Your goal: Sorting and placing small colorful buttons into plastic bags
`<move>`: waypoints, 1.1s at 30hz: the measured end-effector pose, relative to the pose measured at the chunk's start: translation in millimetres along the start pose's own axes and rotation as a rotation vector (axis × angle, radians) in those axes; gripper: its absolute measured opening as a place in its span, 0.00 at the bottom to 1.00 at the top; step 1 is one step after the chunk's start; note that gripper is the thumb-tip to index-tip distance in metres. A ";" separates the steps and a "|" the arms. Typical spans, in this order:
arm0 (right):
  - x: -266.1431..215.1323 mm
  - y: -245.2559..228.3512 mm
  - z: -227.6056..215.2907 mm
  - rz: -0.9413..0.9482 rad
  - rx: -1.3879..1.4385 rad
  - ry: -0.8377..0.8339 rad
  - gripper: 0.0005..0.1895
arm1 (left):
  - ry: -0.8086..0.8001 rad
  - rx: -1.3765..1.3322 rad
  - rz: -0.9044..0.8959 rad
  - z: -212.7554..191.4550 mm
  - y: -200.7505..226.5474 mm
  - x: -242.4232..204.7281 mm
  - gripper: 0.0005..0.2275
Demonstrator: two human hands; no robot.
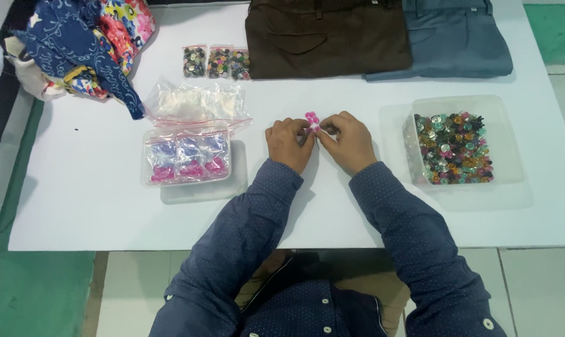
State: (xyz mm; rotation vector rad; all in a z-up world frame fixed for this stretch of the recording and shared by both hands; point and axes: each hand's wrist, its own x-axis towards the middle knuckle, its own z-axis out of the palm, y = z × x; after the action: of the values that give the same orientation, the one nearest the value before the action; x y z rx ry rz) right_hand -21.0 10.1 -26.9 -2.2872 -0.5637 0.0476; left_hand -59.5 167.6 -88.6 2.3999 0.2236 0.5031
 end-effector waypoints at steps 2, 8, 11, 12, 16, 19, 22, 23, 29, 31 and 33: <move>0.6 -1.4 -1.4 0.000 -0.002 -0.001 0.08 | 0.001 0.007 -0.012 -4.1 3.8 0.3 0.07; -1.6 -8.1 -4.2 -0.009 -0.002 0.004 0.07 | -0.033 0.052 -0.029 -12.6 7.3 0.8 0.08; -1.2 -10.2 -5.7 0.005 -0.018 -0.017 0.06 | -0.059 0.089 -0.023 -9.3 4.8 1.5 0.07; -0.7 -9.6 -5.3 0.016 -0.031 -0.023 0.07 | -0.081 0.100 -0.031 -8.5 4.0 2.1 0.06; -2.2 -15.1 -6.9 0.047 -0.019 -0.017 0.06 | -0.118 0.109 -0.054 -10.4 5.4 5.6 0.06; -0.5 -14.7 -7.2 0.048 -0.024 -0.022 0.06 | -0.163 0.124 -0.052 -11.8 4.5 8.5 0.10; -0.5 -14.5 -6.1 0.046 -0.034 -0.026 0.08 | -0.126 0.108 -0.076 -13.2 6.6 7.0 0.09; 0.1 -13.8 -5.4 0.048 -0.034 -0.028 0.08 | -0.124 0.113 -0.068 -13.4 6.5 6.7 0.10; 0.3 -8.1 -3.0 0.013 -0.018 0.006 0.13 | -0.085 0.133 -0.038 -18.9 14.1 7.0 0.15; -0.7 -4.7 -1.3 0.020 -0.012 0.019 0.13 | -0.073 0.147 -0.021 -20.6 15.9 6.1 0.17; 0.5 0.4 0.9 -0.015 -0.057 0.002 0.12 | -0.097 0.217 -0.010 -19.6 15.7 7.9 0.15</move>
State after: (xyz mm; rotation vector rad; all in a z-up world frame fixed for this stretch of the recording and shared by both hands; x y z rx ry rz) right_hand -20.6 10.7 -27.7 -2.3378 -0.5886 0.0224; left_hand -59.9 169.2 -62.2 2.6252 0.2587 0.3731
